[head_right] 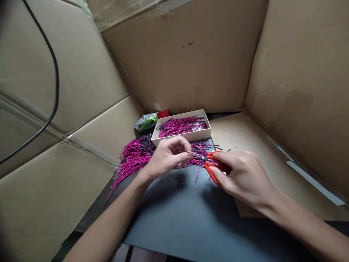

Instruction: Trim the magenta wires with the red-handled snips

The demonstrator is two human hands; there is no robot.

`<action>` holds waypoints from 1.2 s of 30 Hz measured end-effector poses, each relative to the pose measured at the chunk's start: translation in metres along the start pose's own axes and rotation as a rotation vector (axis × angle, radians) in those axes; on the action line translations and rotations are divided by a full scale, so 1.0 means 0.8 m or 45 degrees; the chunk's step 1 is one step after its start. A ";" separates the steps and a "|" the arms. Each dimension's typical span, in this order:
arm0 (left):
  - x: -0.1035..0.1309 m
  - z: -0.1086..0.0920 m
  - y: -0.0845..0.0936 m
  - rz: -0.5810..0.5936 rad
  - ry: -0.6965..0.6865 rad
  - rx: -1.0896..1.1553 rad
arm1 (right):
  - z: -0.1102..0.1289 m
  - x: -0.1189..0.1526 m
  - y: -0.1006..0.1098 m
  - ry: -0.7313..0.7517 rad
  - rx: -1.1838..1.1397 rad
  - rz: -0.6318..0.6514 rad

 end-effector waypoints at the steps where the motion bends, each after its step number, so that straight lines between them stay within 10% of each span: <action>1: 0.000 -0.001 0.000 0.003 -0.001 -0.020 | -0.002 0.001 0.003 -0.002 0.001 -0.044; 8: 0.006 -0.010 0.051 -0.005 0.070 -0.701 | -0.012 0.003 0.010 -0.049 -0.028 -0.166; 12: 0.030 0.020 0.132 -0.175 0.590 -1.246 | -0.012 0.003 0.005 -0.034 0.030 -0.154; 16: 0.048 0.026 0.166 -0.299 0.755 -1.374 | -0.009 0.003 0.005 -0.024 0.045 -0.160; 21: 0.038 0.019 0.145 -0.357 0.645 -1.442 | -0.011 0.002 0.003 -0.065 0.055 -0.131; 27: 0.007 0.032 0.074 -0.007 0.269 -1.192 | -0.011 0.002 0.004 -0.060 0.085 -0.134; 36: 0.026 0.052 0.072 0.102 0.654 -1.220 | -0.007 -0.001 0.008 -0.057 0.101 -0.131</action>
Point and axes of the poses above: each hand's wrist, its own x-axis away from the middle knuckle, its own y-axis out of the back of the hand, z = x × y, the point moved 8 cm from there along -x, towards the middle knuckle, and after that the axes turned 12 degrees about x, right-handed, at the moved point
